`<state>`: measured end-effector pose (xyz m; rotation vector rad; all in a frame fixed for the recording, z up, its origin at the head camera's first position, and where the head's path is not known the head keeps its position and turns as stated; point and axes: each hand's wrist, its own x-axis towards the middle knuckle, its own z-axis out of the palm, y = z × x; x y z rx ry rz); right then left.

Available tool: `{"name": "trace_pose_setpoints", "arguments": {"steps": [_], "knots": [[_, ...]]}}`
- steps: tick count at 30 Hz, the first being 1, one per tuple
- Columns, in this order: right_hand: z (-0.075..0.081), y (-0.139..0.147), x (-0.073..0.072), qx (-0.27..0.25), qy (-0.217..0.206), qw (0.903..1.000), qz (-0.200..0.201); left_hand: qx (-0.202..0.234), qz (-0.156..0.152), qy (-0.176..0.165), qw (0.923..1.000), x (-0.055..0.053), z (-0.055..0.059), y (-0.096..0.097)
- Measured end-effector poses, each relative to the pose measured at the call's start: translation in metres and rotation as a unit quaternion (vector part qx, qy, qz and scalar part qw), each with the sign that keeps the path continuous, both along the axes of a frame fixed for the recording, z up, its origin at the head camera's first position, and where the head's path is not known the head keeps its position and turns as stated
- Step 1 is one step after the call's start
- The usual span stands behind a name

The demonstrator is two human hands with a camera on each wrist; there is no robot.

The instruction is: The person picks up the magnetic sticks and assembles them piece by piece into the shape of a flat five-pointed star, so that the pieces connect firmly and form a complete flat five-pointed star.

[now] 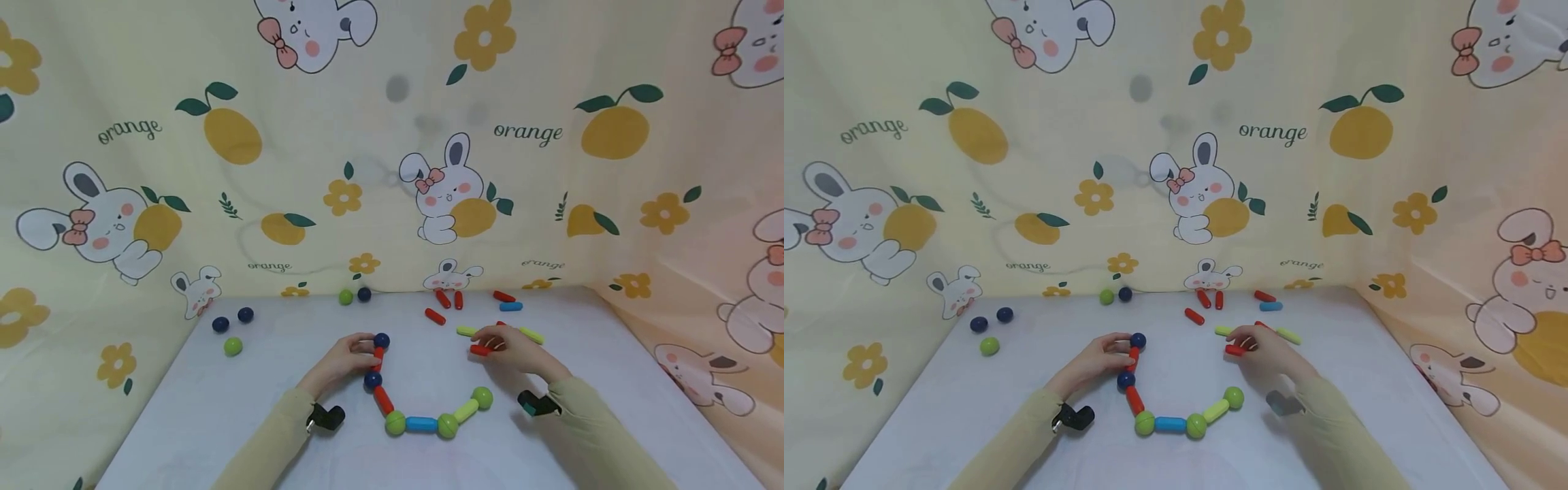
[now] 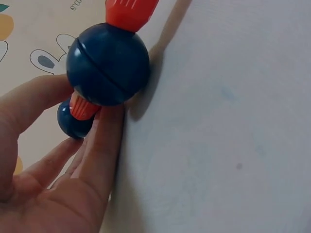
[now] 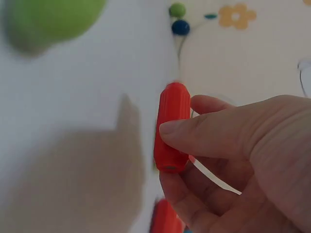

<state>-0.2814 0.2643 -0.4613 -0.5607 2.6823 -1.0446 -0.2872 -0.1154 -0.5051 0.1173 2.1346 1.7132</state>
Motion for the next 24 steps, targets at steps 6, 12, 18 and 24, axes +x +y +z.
{"name": "trace_pose_setpoints", "arguments": {"steps": [6, 12, 18, 24], "knots": [[0.013, -0.036, -0.014, -0.01, 0.015, 0.9991, 0.038, 0.005, -0.005, 0.003, 1.0, -0.002, 0.002, 0.003], [0.015, -0.071, -0.023, -0.037, 0.02, 0.9955, 0.085, 0.006, -0.005, 0.008, 0.9999, -0.001, 0.007, 0.007], [0.009, -0.097, -0.026, -0.048, 0.0, 0.9922, 0.116, 0.005, -0.012, 0.009, 0.9999, -0.001, 0.011, 0.01], [0.003, -0.111, -0.028, -0.054, -0.016, 0.9921, 0.112, -0.005, -0.02, 0.012, 0.9997, 0.001, 0.014, 0.013]]}}
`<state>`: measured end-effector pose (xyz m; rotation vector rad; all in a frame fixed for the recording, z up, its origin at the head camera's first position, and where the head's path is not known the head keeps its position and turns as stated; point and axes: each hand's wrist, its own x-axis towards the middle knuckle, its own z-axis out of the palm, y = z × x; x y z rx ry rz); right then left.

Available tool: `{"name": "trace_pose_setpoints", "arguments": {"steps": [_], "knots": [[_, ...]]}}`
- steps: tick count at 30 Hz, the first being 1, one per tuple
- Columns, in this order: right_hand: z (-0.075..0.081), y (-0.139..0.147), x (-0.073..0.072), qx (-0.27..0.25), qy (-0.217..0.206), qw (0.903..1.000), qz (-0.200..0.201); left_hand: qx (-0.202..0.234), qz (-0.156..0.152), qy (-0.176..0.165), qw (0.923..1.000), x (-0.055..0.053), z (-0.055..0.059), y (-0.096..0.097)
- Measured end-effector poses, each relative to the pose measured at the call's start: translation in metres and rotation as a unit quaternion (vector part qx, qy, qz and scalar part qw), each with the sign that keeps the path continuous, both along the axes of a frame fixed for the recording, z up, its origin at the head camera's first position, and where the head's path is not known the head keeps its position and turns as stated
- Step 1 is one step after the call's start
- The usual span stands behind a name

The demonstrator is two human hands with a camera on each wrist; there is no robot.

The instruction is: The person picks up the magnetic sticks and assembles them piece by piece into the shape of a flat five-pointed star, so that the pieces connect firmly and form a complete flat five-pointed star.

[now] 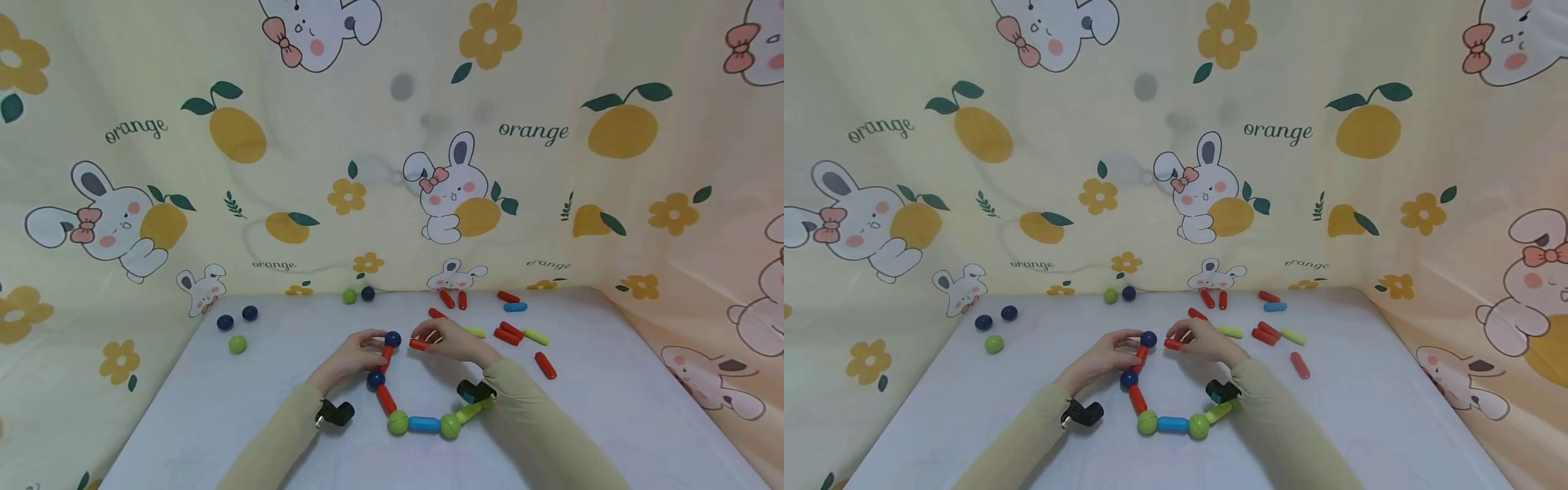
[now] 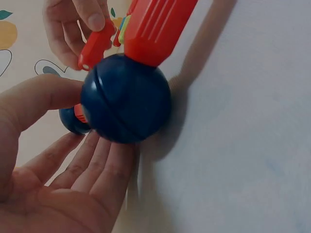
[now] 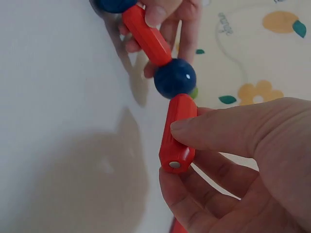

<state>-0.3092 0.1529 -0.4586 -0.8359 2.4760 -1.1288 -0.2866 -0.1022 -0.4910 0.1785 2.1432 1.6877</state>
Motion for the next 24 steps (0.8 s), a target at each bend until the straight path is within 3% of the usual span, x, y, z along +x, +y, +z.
{"name": "trace_pose_setpoints", "arguments": {"steps": [9, 13, 18, 24], "knots": [[-0.005, -0.008, 0.001, -0.003, 0.012, 0.9999, -0.005, -0.007, -0.018, 0.004, 0.9998, -0.004, -0.003, 0.003], [-0.007, -0.009, 0.002, -0.006, 0.009, 0.9998, -0.014, -0.029, -0.013, 0.008, 0.9995, -0.007, -0.004, 0.008], [-0.005, -0.009, 0.005, -0.017, -0.005, 0.9997, -0.017, -0.074, -0.003, 0.038, 0.9966, -0.011, -0.003, 0.014], [-0.001, 0.002, 0.01, -0.034, -0.007, 0.9993, -0.015, -0.088, 0.005, 0.044, 0.9951, -0.012, -0.002, 0.017]]}}
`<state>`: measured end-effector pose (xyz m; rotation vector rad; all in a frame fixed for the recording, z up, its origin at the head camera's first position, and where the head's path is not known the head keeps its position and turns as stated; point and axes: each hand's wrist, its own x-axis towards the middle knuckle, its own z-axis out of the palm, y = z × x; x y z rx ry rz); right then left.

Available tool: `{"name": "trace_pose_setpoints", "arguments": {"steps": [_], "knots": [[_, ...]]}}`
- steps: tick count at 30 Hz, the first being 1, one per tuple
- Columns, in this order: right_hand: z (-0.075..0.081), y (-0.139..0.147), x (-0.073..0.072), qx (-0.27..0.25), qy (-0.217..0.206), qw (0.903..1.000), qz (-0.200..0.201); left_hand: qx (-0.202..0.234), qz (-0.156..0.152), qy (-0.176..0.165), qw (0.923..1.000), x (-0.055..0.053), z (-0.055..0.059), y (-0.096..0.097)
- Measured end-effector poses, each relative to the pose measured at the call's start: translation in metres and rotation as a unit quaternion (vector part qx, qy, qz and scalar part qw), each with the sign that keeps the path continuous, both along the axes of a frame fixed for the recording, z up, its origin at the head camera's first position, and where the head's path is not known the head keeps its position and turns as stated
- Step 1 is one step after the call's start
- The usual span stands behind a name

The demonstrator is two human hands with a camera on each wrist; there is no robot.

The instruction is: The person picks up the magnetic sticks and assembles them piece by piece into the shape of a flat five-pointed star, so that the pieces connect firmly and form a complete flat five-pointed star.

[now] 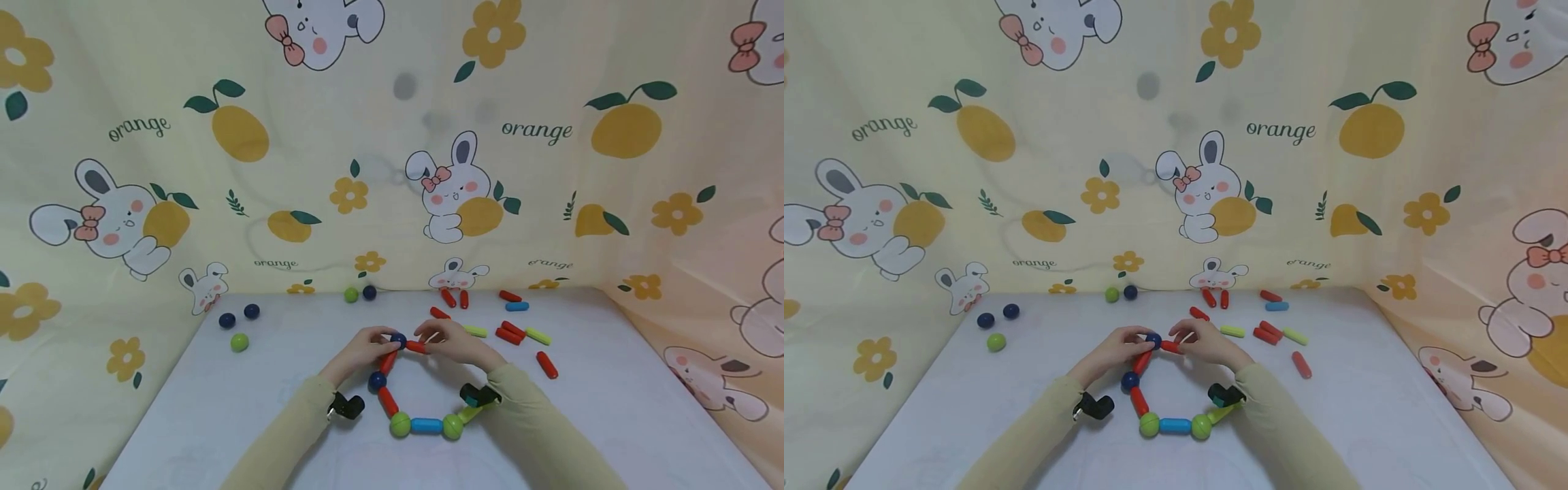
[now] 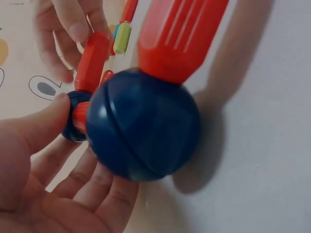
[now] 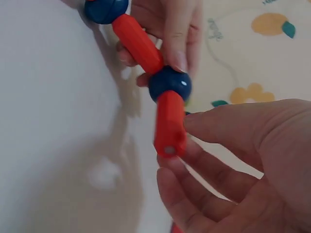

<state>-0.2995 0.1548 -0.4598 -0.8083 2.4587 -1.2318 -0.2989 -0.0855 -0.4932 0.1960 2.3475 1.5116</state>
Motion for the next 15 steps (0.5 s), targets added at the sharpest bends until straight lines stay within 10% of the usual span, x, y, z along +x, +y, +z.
{"name": "trace_pose_setpoints", "arguments": {"steps": [15], "knots": [[0.014, 0.089, 0.057, 0.025, -0.048, 0.9917, -0.116, 0.011, -0.002, 0.006, 0.9999, 0.0, -0.007, -0.002]]}}
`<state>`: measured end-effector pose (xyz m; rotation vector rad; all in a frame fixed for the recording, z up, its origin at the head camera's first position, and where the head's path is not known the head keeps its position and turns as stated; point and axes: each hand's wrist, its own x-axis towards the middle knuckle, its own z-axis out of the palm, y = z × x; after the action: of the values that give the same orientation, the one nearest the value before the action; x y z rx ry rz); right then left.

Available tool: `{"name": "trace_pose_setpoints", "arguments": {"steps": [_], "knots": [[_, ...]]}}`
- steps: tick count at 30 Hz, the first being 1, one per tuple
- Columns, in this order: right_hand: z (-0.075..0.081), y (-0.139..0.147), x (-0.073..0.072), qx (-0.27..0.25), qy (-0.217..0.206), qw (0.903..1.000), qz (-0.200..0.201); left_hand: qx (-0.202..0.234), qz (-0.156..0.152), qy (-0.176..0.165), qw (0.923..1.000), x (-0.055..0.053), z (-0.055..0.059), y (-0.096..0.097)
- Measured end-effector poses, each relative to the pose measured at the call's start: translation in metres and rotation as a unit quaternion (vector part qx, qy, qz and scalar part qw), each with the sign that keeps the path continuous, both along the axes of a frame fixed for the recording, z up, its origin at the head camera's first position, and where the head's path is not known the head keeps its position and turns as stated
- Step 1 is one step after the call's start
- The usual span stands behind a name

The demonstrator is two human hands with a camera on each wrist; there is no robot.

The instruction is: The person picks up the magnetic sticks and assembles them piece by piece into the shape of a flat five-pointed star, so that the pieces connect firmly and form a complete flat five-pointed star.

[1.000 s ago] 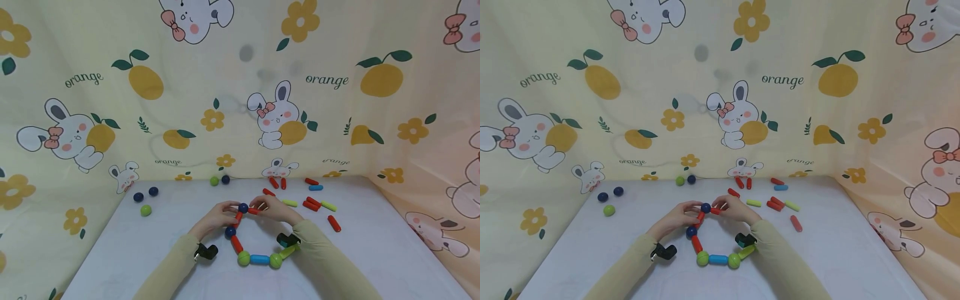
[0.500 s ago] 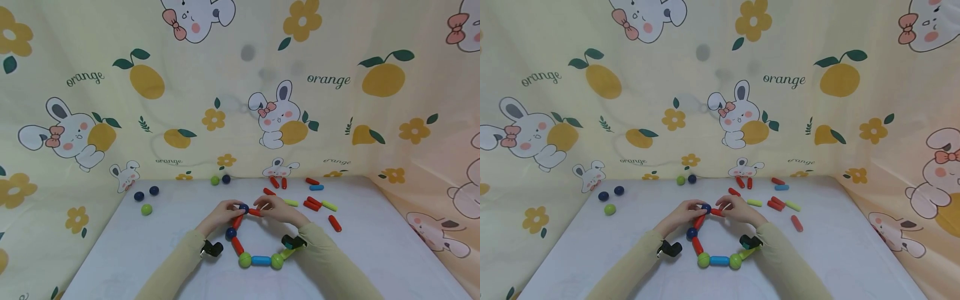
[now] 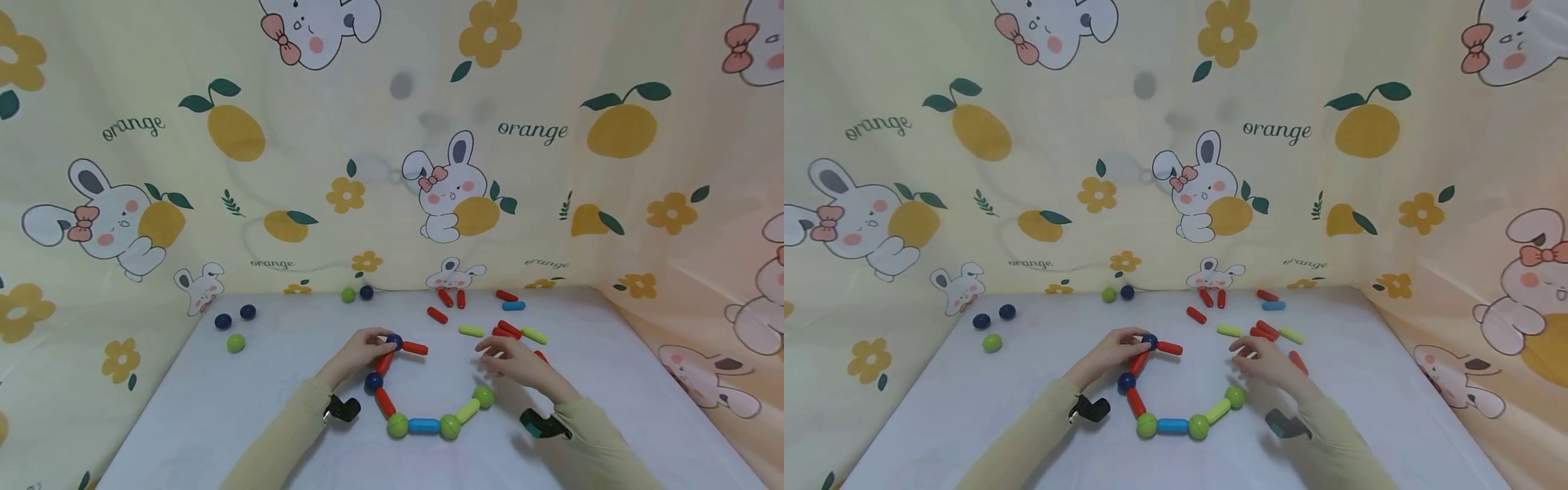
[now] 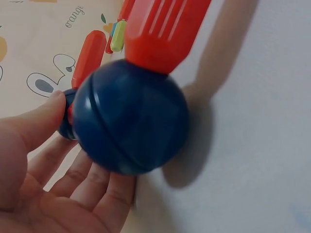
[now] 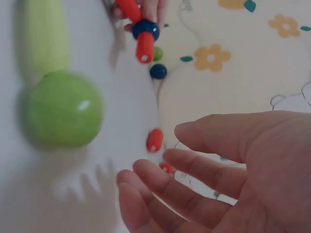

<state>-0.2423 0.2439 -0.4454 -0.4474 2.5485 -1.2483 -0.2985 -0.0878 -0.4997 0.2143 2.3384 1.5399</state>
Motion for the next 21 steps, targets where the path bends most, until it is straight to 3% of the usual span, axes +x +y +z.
{"name": "trace_pose_setpoints", "arguments": {"steps": [9, 15, 21], "knots": [[-0.015, 0.017, 0.025, 0.011, -0.088, 0.996, 0.009, 0.002, -0.003, -0.003, 1.0, 0.0, 0.001, 0.0], [-0.021, 0.012, 0.028, 0.013, -0.1, 0.9949, 0.004, -0.004, 0.001, -0.005, 1.0, 0.001, 0.003, 0.0], [-0.025, 0.003, 0.027, 0.033, -0.102, 0.9939, -0.026, 0.002, 0.001, -0.008, 1.0, 0.0, 0.002, 0.0]]}}
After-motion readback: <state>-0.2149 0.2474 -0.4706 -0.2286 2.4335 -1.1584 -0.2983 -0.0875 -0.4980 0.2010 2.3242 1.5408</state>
